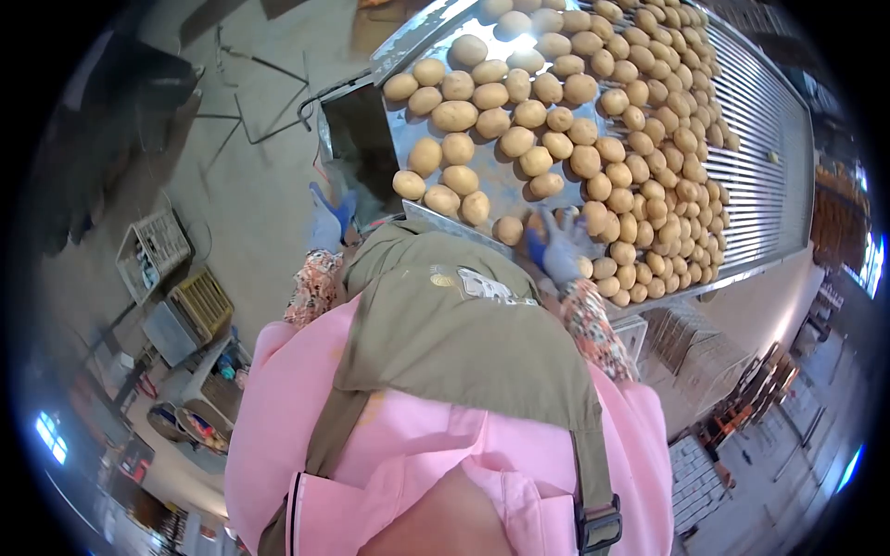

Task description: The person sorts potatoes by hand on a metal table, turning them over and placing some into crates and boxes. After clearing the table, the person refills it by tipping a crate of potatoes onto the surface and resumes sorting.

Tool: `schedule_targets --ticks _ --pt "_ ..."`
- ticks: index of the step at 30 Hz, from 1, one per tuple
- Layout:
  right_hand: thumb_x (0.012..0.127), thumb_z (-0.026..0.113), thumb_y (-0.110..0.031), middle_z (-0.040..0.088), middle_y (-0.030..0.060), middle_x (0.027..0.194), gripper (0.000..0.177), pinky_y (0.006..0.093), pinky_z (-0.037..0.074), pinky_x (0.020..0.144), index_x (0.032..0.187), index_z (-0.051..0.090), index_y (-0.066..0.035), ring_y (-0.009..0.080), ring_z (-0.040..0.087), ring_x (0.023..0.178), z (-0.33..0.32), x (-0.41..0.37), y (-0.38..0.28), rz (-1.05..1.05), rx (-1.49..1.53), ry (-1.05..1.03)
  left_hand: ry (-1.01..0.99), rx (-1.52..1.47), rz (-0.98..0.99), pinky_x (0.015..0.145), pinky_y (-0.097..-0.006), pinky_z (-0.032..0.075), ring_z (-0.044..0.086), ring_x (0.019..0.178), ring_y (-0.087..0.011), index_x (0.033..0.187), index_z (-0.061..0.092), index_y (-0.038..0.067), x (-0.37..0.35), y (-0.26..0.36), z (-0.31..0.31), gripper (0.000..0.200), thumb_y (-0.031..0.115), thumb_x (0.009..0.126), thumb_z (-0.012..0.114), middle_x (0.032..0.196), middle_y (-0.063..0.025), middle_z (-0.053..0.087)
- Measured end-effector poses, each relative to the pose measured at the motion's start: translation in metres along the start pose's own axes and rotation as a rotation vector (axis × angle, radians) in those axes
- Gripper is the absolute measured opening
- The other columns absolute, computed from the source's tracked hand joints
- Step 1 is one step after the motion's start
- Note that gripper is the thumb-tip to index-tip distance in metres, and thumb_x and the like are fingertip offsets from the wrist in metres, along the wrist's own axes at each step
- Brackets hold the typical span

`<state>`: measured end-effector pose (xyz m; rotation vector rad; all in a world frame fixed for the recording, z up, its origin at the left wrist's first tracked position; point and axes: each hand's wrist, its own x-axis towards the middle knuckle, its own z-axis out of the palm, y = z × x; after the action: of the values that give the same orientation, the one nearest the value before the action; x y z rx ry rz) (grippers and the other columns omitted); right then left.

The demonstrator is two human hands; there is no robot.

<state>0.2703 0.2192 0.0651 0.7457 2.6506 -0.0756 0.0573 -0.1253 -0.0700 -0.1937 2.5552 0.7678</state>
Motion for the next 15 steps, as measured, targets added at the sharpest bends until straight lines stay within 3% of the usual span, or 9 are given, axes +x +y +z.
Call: schedule_targets --ticks 2,4,6,7,9,10,12,13,15 --pt "0.090 0.056 -0.027 0.045 0.0209 0.138 0.048 0.0406 0.032 0.108 0.135 0.047 -0.011 0.0362 0.042 0.128 -0.017 0.013 -0.055 0.036 0.671 -0.275 -0.091 0.045 0.024 0.108 -0.0385 0.033 0.036 0.133 -0.0380 0.146 0.022 0.000 0.008 0.012 0.010 0.092 0.050 0.082 0.063 0.145 -0.0282 0.033" --pt "0.092 0.056 -0.022 0.047 0.0166 0.137 0.048 0.0385 0.035 0.106 0.138 0.045 -0.015 0.0300 0.045 0.126 0.032 0.044 -0.080 -0.153 0.878 -0.289 0.111 -0.041 -0.011 0.098 -0.0393 0.042 0.052 0.119 -0.0362 0.138 0.040 -0.001 0.021 -0.003 0.048 0.075 0.044 0.083 0.063 0.128 -0.0281 0.052" --pt "0.093 0.056 -0.018 0.050 0.0142 0.135 0.045 0.0362 0.038 0.103 0.136 0.046 -0.012 0.0243 0.047 0.124 -0.029 0.046 -0.110 -0.391 0.721 -0.337 0.009 -0.055 -0.013 0.091 -0.0403 0.045 0.057 0.108 -0.0357 0.128 0.048 -0.002 0.040 -0.036 0.059 0.061 0.038 0.083 0.060 0.116 -0.0274 0.058" --pt "0.093 0.056 -0.018 0.050 0.0142 0.135 0.045 0.0362 0.038 0.103 0.136 0.046 -0.012 0.0243 0.047 0.124 -0.036 0.046 -0.106 -0.361 0.731 -0.309 -0.074 -0.076 -0.044 0.084 -0.0413 0.048 0.063 0.098 -0.0351 0.118 0.056 -0.003 0.053 -0.046 0.056 0.049 0.033 0.084 0.058 0.104 -0.0267 0.064" --pt "0.088 0.059 -0.034 0.056 0.0183 0.125 0.051 0.0398 0.037 0.104 0.133 0.049 -0.011 0.0345 0.050 0.120 -0.047 0.049 -0.091 -0.423 1.016 -0.131 -0.107 -0.076 0.007 0.069 -0.0438 0.049 0.064 0.081 -0.0328 0.099 0.067 0.002 0.049 -0.059 0.036 0.031 0.027 0.084 0.056 0.092 -0.0199 0.068" --pt "0.088 0.059 -0.034 0.056 0.0183 0.125 0.051 0.0398 0.037 0.104 0.133 0.049 -0.011 0.0345 0.050 0.120 -0.045 0.048 -0.073 -0.398 1.011 -0.099 -0.144 -0.107 0.011 0.068 -0.0426 0.049 0.064 0.077 -0.0317 0.090 0.068 0.003 0.035 -0.049 0.021 0.026 0.024 0.083 0.056 0.085 -0.0187 0.068" --pt "0.089 0.060 -0.021 0.052 0.0167 0.132 0.047 0.0358 0.039 0.103 0.133 0.048 -0.010 0.0291 0.049 0.122 -0.030 0.034 -0.018 0.038 0.936 -0.027 -0.133 -0.159 -0.011 0.067 -0.0407 0.049 0.064 0.071 -0.0307 0.074 0.068 0.003 -0.001 0.006 -0.019 0.024 0.021 0.082 0.054 0.075 -0.0171 0.067" --pt "0.088 0.061 -0.025 0.053 0.0181 0.130 0.049 0.0375 0.041 0.100 0.133 0.048 -0.009 0.0317 0.052 0.118 -0.025 0.026 0.007 0.112 0.720 0.151 -0.081 -0.181 -0.037 0.066 -0.0400 0.049 0.064 0.069 -0.0308 0.066 0.068 0.002 -0.015 0.027 -0.030 0.027 0.019 0.082 0.053 0.070 -0.0167 0.067" --pt "0.086 0.061 -0.033 0.055 0.0201 0.126 0.054 0.0407 0.044 0.094 0.133 0.048 -0.008 0.0344 0.056 0.109 0.004 0.002 0.052 0.311 0.386 0.360 -0.106 -0.228 0.068 0.069 -0.0395 0.049 0.065 0.073 -0.0296 0.078 0.069 0.001 -0.001 0.002 -0.017 0.024 0.020 0.084 0.055 0.078 -0.0160 0.069"
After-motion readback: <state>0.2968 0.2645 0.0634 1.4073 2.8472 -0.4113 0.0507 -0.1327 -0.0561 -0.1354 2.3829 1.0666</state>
